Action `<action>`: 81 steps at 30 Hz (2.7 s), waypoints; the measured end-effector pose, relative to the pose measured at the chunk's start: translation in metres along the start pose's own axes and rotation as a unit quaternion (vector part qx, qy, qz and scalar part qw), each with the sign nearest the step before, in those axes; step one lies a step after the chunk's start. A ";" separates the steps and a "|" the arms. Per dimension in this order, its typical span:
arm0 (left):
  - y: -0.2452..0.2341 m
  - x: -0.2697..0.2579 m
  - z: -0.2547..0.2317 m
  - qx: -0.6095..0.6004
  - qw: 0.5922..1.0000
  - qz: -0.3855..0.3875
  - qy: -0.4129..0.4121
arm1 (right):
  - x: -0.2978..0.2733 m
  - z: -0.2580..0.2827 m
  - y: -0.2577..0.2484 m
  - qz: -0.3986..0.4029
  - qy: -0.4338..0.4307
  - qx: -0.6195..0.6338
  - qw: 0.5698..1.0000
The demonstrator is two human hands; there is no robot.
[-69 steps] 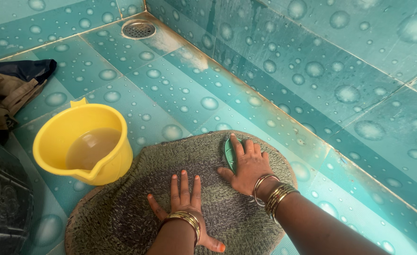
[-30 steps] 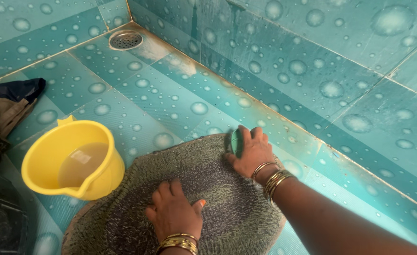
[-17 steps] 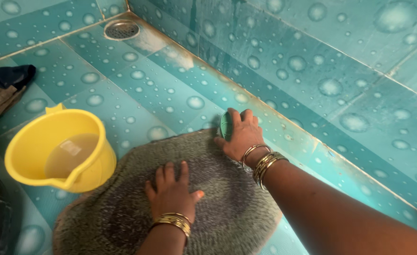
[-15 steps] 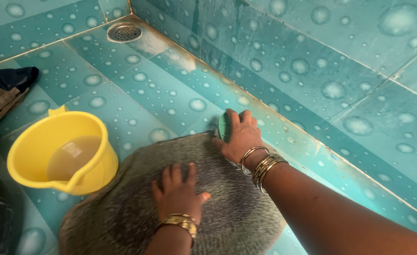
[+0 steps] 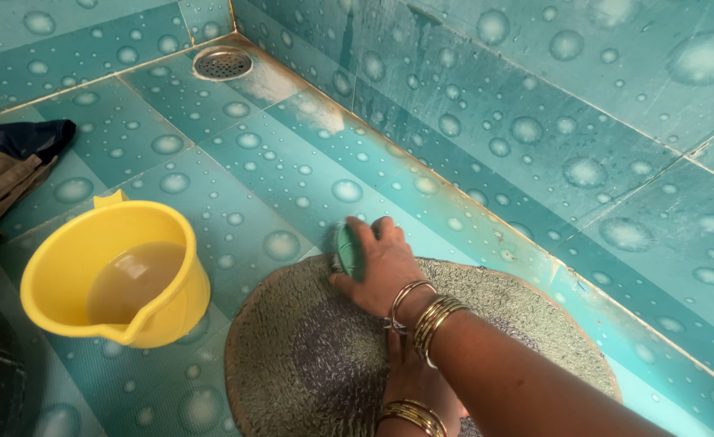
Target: The person scrubs a grey oval bath mat on a tiled floor using a green sponge. A yellow bucket filled with water is placed nearby. The person repeatedly scrubs the mat's surface with the sponge while holding it down with their other hand.
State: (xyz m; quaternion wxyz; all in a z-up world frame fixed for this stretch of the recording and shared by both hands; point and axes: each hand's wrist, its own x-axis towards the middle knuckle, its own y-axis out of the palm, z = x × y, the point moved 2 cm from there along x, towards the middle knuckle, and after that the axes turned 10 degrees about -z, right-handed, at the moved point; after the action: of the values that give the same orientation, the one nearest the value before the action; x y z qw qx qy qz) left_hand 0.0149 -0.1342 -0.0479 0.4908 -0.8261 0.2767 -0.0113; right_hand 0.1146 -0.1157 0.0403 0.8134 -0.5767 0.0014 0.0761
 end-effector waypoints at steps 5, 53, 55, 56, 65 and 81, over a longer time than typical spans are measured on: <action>-0.006 -0.010 0.015 -0.042 0.992 -0.116 0.018 | -0.006 0.007 -0.001 -0.008 -0.037 0.001 0.999; -0.089 -0.037 0.151 0.067 0.965 0.079 -0.239 | -0.033 -0.033 0.036 0.006 -0.091 -0.069 0.993; -0.086 -0.037 0.152 0.067 0.967 0.063 -0.236 | -0.023 -0.078 0.008 -0.121 -0.074 -0.041 0.989; -0.087 -0.037 0.153 0.068 0.968 0.054 -0.234 | -0.019 -0.091 0.001 -0.065 -0.042 -0.136 0.988; -0.085 -0.033 0.153 0.105 0.964 0.069 -0.235 | -0.012 -0.028 -0.002 -0.023 0.008 -0.120 0.993; -0.089 -0.033 0.151 0.130 0.959 0.095 -0.234 | -0.045 -0.044 0.012 0.001 -0.024 -0.129 0.991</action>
State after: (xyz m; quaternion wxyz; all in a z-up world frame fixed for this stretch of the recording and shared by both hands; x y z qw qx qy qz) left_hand 0.0708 0.0348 -0.0447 0.6435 -0.7050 0.2272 0.1931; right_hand 0.0728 -0.1589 0.0185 0.7321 -0.6746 -0.0272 0.0906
